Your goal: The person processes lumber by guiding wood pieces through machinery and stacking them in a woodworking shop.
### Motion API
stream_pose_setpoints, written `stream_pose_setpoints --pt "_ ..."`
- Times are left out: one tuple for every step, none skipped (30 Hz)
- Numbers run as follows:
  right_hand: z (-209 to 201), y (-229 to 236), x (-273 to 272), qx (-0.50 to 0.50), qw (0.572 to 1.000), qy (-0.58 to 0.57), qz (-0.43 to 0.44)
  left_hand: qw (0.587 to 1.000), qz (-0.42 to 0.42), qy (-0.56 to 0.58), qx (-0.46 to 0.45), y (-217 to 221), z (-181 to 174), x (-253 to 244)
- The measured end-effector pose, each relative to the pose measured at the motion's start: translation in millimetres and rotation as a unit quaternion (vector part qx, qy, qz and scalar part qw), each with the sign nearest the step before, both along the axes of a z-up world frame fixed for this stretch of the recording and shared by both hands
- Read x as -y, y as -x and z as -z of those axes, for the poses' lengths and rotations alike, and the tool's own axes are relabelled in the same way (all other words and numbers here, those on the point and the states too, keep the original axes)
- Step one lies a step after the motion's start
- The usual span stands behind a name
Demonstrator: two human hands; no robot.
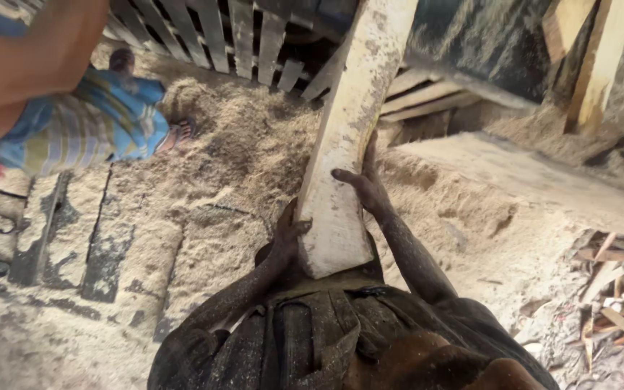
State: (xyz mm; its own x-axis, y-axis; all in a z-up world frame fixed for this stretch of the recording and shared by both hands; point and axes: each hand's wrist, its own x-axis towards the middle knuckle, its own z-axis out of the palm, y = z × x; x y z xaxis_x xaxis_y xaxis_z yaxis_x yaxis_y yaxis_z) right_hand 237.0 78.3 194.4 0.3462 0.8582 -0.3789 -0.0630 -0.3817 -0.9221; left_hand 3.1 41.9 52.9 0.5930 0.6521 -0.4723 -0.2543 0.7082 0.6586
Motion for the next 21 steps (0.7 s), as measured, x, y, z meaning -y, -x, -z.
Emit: stream_pose_setpoints --pt "-2.4 -7.4 -11.0 0.003 1.0 -0.001 -0.002 1.0 -0.002 -0.001 0.003 -10.7 -1.0 -11.1" --pt "-3.6 -10.8 -18.2 -0.024 0.999 -0.021 0.004 1.0 -0.007 -0.018 -0.007 -17.7 -3.5 -19.3" --pt "-3.2 -14.8 -26.0 -0.051 0.998 -0.042 0.01 0.999 -0.012 -0.035 -0.016 -23.2 -5.6 -28.6" --pt "-1.7 -21.1 -32.1 -0.05 0.998 -0.038 0.011 0.999 -0.011 -0.031 -0.015 -27.2 -8.0 -34.8" --pt "0.5 -27.8 -38.6 -0.031 0.999 -0.026 0.006 0.999 -0.011 -0.036 -0.013 -29.0 -11.0 -40.4" --pt "2.1 -35.1 -45.8 -0.011 1.0 -0.014 0.001 0.999 -0.011 -0.041 -0.01 -34.4 -13.4 -48.1" --pt "2.7 -40.3 -51.1 -0.008 1.0 -0.011 0.002 0.999 -0.01 -0.038 -0.008 -39.4 -15.6 -55.3" --pt "3.1 -43.8 -57.4 0.0 1.0 -0.006 0.003 0.999 0.006 -0.042 -0.011 -41.1 -17.1 -62.5" --pt "2.4 -48.1 -64.9 0.008 1.0 -0.001 0.005 0.999 0.022 -0.046 -0.013 -44.9 -17.4 -69.6" --pt "0.4 -50.1 -70.0 0.008 1.0 0.002 0.007 0.999 0.025 -0.043 -0.013 -47.7 -17.5 -74.4" --pt "-2.6 -51.8 -75.0 -0.004 1.0 0.008 0.019 0.999 0.039 -0.012 -0.034 -50.9 -17.5 -78.9" --pt "-5.7 -54.9 -82.4 -0.017 0.999 0.013 0.03 0.997 0.053 0.018 -0.054 -56.1 -16.6 -85.7" --pt "-7.6 -59.7 -91.7 -0.017 0.999 0.015 0.032 0.997 0.056 0.02 -0.054 -62.6 -15.8 -93.8" --pt "-9.2 -64.4 -98.1 -0.008 0.999 0.031 0.044 0.997 0.055 -0.007 -0.056 -68.5 -17.4 -98.7" --pt "-9.8 -68.4 -102.1 0.0 0.997 0.046 0.056 0.996 0.054 -0.035 -0.058 -74.1 -20.7 -103.3" --pt "-8.0 -73.6 -108.1 0.001 0.997 0.047 0.055 0.996 0.053 -0.034 -0.058 -81.9 -24.3 -111.1" --pt "-4.9 -78.6 -112.2 -0.007 0.997 0.035 0.067 0.997 0.04 -0.052 -0.039 -89.3 -30.1 -117.6" --pt "0.1 -84.2 -116.9 -0.016 0.997 0.021 0.079 0.997 0.027 -0.072 -0.02 -96.7 -36.0 -126.4" --pt "5.8 -91.4 -121.7 -0.015 0.997 0.02 0.077 0.997 0.025 -0.074 -0.02 -103.9 -41.6 -135.6" --pt "11.1 -99.1 -126.4 0.067 0.996 -0.019 0.06 0.987 0.016 -0.156 -0.035 -110.7 -46.1 -145.1" --pt "14.4 -105.7 -130.4 0.148 0.986 -0.058 0.041 0.97 0.007 -0.236 -0.05 -117.6 -49.3 -154.4"
